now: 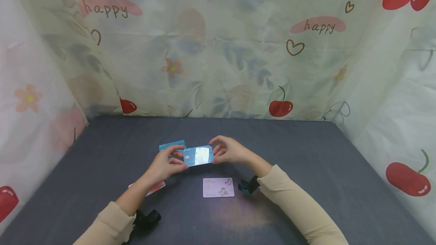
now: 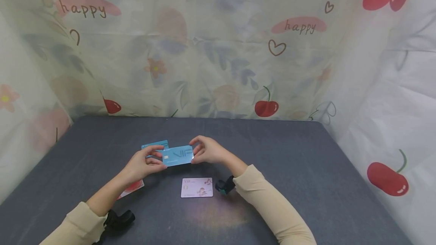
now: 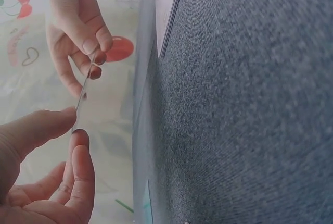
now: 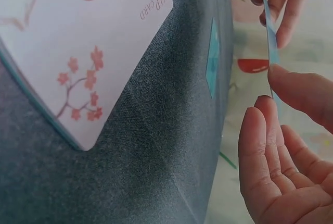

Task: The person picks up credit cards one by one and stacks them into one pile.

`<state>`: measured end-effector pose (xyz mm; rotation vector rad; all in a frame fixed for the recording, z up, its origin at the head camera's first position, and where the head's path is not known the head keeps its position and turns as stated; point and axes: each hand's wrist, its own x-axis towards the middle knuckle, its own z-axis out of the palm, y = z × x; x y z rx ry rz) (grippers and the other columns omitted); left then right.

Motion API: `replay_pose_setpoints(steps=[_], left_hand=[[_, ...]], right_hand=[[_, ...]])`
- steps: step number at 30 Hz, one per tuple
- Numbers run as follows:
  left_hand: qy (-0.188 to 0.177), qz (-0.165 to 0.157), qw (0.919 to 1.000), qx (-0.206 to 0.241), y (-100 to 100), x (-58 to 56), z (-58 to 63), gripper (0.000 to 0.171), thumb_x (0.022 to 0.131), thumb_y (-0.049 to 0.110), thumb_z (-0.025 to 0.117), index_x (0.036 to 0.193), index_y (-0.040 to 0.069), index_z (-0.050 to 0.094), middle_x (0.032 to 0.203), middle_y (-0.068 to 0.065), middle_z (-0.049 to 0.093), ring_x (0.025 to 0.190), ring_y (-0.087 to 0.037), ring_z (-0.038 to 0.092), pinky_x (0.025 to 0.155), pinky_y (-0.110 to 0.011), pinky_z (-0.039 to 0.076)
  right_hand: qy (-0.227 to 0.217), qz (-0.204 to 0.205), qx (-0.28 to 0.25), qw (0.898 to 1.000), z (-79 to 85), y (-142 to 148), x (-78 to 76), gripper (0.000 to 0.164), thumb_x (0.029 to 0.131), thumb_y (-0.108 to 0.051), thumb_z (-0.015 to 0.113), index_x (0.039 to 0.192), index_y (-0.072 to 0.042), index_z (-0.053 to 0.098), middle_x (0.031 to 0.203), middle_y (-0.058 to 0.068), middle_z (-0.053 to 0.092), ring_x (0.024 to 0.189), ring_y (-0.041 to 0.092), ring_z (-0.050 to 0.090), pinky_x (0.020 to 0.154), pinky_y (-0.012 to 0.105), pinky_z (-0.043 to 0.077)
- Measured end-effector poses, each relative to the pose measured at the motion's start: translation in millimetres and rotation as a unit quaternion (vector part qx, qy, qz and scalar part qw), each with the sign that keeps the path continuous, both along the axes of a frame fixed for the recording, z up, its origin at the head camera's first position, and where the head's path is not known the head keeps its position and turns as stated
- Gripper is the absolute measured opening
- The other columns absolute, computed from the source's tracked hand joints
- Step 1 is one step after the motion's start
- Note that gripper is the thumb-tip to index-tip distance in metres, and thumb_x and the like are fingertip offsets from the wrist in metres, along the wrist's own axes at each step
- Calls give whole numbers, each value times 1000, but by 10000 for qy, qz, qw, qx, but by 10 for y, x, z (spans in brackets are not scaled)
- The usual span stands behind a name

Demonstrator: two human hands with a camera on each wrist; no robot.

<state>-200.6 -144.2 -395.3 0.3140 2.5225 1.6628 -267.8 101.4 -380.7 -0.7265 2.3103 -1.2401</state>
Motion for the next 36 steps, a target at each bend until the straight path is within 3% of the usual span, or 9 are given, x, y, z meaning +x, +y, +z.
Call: replay_pose_setpoints(steps=[11, 17, 28, 36], left_hand=[[-84, 59, 9999, 43, 56, 27, -12, 63, 78, 1, 71, 134, -4, 42, 110, -22, 55, 88, -18, 65, 73, -25, 54], [-164, -83, 9996, 221, 82, 51, -20, 63, 79, 2, 70, 134, -5, 41, 112, -22, 54, 89, -17, 64, 73, -24, 54], [69, -385, 9992, 122, 121, 99, -12, 63, 79, 2, 71, 133, -6, 41, 108, -22, 54, 89, -19, 65, 73, -23, 54], [-93, -239, 9996, 65, 185, 110, -43, 61, 77, 1, 72, 132, -4, 44, 106, -19, 56, 85, -15, 64, 73, -24, 54]], right_hand=[[137, 9, -86, 9999, 14, 89, 86, 54, 77, -3, 72, 125, 0, 47, 93, 14, 61, 79, 12, 64, 73, 28, 54], [191, -22, -2, 9998, 30, 151, 149, 53, 78, -6, 72, 125, -2, 47, 95, 14, 61, 80, 11, 64, 74, 27, 54], [257, -200, 63, 9994, 5, 227, 248, 54, 77, -6, 74, 124, -4, 48, 93, 10, 62, 80, 11, 64, 72, 26, 53], [377, -162, 47, 9991, 5, 291, 321, 55, 77, -7, 74, 124, -1, 47, 93, 12, 62, 80, 12, 64, 71, 25, 53]])
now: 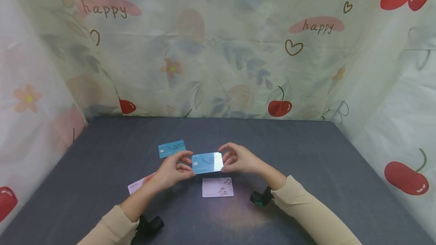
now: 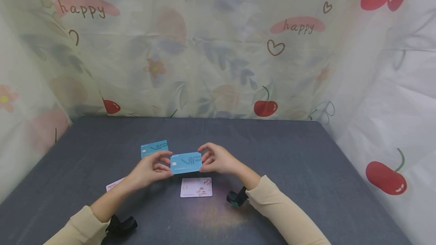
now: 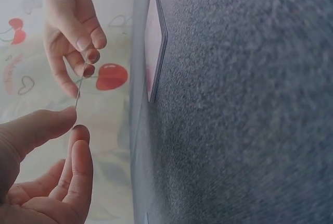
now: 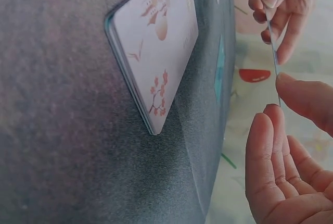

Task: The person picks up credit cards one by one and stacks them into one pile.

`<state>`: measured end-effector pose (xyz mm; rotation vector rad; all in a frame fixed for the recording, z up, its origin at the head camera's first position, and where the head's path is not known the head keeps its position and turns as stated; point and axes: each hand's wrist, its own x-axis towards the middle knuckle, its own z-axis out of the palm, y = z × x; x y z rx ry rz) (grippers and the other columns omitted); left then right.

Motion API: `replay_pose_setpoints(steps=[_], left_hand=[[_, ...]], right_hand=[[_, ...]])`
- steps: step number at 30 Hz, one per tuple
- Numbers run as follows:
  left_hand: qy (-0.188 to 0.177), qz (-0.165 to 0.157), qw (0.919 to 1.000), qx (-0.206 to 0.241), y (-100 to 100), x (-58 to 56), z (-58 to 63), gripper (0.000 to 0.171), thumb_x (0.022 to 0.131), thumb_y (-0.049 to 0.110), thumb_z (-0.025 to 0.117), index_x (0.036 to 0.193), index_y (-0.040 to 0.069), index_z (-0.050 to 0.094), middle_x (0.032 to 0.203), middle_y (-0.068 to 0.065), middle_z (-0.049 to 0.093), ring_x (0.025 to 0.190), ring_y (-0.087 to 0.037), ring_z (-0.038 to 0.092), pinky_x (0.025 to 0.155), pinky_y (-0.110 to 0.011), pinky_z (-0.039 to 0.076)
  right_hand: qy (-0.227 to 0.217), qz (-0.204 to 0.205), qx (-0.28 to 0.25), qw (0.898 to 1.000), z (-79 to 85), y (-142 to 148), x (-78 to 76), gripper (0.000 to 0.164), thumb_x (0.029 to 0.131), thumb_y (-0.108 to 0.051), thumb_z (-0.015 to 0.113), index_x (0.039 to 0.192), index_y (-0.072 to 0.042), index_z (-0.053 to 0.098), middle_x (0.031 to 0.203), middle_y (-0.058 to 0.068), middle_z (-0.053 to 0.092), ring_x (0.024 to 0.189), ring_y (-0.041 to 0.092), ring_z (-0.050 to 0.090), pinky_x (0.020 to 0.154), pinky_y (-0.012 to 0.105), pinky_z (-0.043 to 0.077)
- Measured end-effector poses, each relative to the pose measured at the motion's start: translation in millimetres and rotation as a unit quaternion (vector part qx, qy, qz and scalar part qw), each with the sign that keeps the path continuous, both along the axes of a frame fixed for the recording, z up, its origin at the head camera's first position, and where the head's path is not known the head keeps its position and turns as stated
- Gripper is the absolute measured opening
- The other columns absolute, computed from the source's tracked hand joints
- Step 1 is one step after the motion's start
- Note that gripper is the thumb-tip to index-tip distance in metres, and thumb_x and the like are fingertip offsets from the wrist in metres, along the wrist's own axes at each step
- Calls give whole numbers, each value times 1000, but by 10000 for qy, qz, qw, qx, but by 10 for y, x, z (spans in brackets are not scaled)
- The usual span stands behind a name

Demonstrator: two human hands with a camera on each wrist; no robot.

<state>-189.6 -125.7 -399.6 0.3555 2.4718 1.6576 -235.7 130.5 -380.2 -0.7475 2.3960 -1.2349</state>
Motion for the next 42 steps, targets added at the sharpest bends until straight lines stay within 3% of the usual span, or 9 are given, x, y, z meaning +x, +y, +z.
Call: replay_pose_setpoints(steps=[4, 17, 42], left_hand=[[-115, 83, 9999, 0, 35, 5, -14, 61, 77, 0, 72, 131, -2, 46, 105, -17, 57, 83, -13, 64, 72, -23, 54], [-30, -276, 9996, 56, 54, 46, -11, 61, 78, 2, 72, 131, -5, 43, 106, -21, 55, 84, -16, 64, 76, -24, 55], [143, -517, 9986, -2, 106, 94, -57, 59, 76, 2, 73, 127, -6, 46, 99, -18, 57, 82, -20, 67, 74, -25, 55]], right_hand=[[-7, -66, 66, 10000, -7, 21, 26, 55, 77, -7, 74, 125, -2, 47, 94, 11, 62, 80, 12, 63, 71, 25, 53], [-101, -108, -35, 9999, -62, 78, 78, 56, 77, -8, 74, 126, -1, 47, 96, 12, 62, 80, 13, 63, 71, 25, 53], [-315, -110, -168, 9993, -114, 169, 205, 57, 77, -10, 74, 126, 0, 46, 97, 15, 62, 81, 14, 63, 72, 21, 52]])
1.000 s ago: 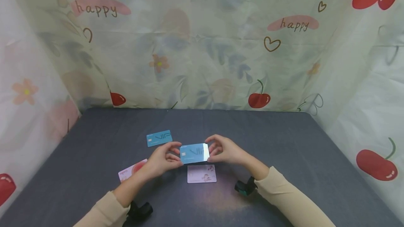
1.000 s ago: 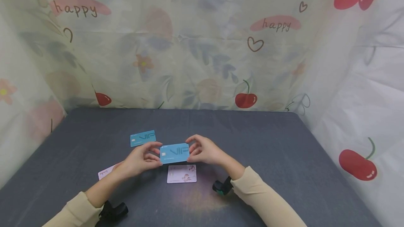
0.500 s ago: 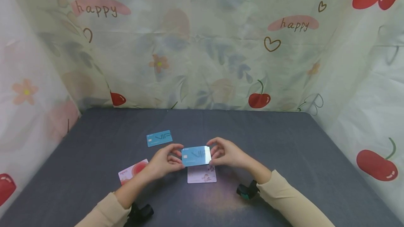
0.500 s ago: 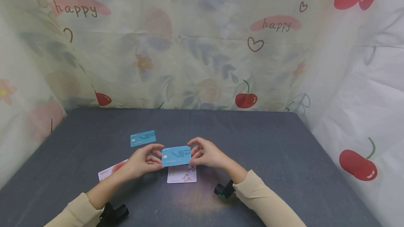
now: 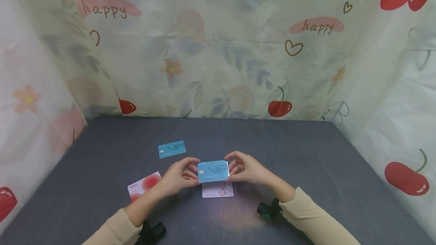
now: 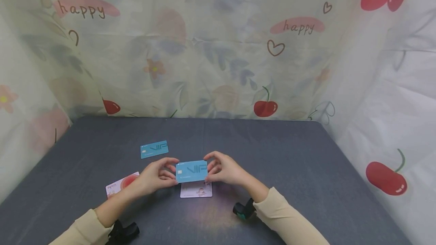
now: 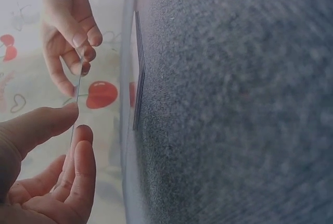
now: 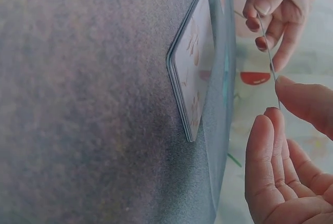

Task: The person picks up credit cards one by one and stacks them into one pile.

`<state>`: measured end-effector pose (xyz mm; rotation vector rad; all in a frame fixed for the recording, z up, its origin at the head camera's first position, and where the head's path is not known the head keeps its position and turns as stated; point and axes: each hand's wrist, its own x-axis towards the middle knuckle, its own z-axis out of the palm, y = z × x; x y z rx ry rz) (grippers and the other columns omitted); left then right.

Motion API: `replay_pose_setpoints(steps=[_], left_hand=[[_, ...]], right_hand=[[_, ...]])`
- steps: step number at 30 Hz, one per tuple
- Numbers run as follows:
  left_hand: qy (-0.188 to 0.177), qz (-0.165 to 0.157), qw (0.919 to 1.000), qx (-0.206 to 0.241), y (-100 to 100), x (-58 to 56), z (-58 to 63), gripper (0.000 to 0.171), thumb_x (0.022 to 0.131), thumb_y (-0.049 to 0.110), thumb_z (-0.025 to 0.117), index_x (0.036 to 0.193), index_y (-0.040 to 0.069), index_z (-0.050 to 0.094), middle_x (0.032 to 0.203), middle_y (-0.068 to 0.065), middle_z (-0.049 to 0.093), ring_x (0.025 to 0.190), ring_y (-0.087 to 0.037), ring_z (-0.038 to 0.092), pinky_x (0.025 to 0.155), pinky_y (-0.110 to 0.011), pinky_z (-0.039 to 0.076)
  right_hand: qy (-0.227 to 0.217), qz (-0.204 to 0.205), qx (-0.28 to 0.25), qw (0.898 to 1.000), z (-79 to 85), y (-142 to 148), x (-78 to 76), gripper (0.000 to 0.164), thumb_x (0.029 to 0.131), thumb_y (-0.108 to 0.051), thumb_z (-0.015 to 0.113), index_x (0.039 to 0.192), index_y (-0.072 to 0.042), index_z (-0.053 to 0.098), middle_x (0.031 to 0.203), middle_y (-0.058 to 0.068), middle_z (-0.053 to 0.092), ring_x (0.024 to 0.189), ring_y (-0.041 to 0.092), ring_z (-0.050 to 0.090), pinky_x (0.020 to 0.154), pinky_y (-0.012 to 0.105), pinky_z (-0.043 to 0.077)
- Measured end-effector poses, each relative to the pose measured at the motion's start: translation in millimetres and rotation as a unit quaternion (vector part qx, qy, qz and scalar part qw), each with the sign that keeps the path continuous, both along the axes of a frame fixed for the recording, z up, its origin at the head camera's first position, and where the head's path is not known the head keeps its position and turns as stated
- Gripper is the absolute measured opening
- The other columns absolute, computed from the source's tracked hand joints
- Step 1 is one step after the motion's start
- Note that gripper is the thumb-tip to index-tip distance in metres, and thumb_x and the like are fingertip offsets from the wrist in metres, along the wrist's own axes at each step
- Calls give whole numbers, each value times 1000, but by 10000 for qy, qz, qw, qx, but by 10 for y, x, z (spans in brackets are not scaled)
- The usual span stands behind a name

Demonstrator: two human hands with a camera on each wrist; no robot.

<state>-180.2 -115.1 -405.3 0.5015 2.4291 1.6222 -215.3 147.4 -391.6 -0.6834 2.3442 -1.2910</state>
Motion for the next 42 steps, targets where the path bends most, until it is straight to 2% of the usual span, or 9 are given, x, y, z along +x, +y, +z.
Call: replay_pose_setpoints(steps=[15, 27, 36, 42], left_hand=[[2, 41, 9989, -468, 31, 4, -34, 56, 76, 8, 75, 125, 0, 50, 95, -11, 58, 76, -13, 63, 71, -22, 54], [138, -222, 9987, -442, 30, 22, -24, 54, 75, 8, 76, 122, -2, 51, 91, -13, 59, 72, -13, 62, 66, -19, 52], [45, -216, 9982, -553, 50, 23, -34, 53, 75, 8, 76, 122, 0, 51, 90, -9, 59, 72, -12, 61, 65, -17, 51], [-3, -326, 9983, -482, 49, 31, -26, 55, 75, 7, 76, 122, -2, 50, 90, -12, 59, 71, -14, 62, 64, -18, 51]], right_hand=[[12, -9, 54, 10000, -79, 40, 26, 57, 77, -11, 75, 125, -1, 46, 95, 11, 62, 79, 12, 63, 71, 20, 52], [-92, -97, 75, 9999, -84, 54, 83, 56, 77, -12, 75, 124, -2, 46, 95, 9, 61, 80, 15, 62, 70, 21, 51], [-98, -54, 62, 9999, -96, 74, 110, 55, 78, -10, 74, 124, -1, 46, 95, 12, 61, 79, 13, 62, 69, 21, 51], [-129, 30, -85, 9999, -118, 89, 130, 54, 78, -8, 73, 124, 1, 45, 95, 16, 60, 79, 13, 62, 67, 20, 50]])
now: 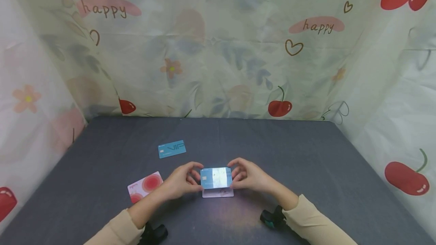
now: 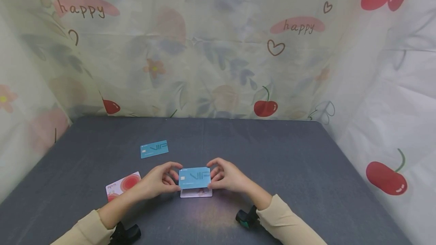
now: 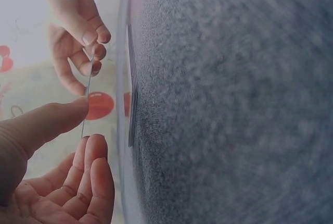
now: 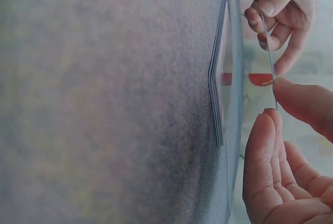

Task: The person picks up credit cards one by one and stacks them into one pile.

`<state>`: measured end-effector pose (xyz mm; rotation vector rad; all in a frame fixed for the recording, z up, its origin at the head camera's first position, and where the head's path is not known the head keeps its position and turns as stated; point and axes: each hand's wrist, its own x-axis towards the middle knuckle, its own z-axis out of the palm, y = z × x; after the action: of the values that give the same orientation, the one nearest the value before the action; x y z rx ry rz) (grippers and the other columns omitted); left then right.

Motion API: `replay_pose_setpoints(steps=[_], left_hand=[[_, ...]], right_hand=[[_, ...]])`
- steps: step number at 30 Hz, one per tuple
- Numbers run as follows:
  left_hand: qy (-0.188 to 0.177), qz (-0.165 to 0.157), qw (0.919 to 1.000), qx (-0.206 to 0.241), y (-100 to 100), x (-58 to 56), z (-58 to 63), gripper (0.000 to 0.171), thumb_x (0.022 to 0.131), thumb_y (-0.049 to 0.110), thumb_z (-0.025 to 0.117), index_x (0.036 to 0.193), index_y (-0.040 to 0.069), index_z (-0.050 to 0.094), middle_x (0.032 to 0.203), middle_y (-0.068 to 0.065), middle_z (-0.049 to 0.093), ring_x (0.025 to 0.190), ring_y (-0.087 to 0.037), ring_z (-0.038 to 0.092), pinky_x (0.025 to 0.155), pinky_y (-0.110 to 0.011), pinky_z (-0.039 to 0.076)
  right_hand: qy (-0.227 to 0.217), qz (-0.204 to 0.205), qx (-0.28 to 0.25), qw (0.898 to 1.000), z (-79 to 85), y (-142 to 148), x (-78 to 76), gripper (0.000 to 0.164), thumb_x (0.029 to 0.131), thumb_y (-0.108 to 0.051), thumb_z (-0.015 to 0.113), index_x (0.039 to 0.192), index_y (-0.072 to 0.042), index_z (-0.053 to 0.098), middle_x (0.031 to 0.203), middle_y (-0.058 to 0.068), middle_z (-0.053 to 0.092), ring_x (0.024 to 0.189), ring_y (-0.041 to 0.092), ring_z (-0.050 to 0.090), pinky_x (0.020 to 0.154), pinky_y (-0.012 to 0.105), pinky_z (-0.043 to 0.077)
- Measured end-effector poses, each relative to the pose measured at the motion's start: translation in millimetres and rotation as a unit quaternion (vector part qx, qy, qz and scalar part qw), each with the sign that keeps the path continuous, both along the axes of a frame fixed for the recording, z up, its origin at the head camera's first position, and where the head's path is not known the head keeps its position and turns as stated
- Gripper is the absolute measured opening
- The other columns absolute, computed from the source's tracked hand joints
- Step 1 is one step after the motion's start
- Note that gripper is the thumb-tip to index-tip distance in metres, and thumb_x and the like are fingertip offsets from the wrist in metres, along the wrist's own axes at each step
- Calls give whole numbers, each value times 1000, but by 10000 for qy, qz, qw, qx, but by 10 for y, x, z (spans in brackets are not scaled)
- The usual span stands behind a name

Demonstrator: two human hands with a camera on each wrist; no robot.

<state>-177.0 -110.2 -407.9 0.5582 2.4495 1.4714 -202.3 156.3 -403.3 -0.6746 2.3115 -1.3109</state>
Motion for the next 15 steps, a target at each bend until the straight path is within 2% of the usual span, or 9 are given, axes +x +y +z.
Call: replay_pose_setpoints(steps=[15], left_hand=[[-113, -190, 9997, -83, 15, -4, -20, 53, 74, 6, 76, 120, -3, 51, 86, -10, 59, 71, -12, 62, 60, -19, 49]], right_hand=[[-180, -62, 25, 9998, -62, 8, 28, 54, 78, -10, 74, 123, 0, 46, 94, 11, 61, 77, 13, 62, 66, 21, 51]])
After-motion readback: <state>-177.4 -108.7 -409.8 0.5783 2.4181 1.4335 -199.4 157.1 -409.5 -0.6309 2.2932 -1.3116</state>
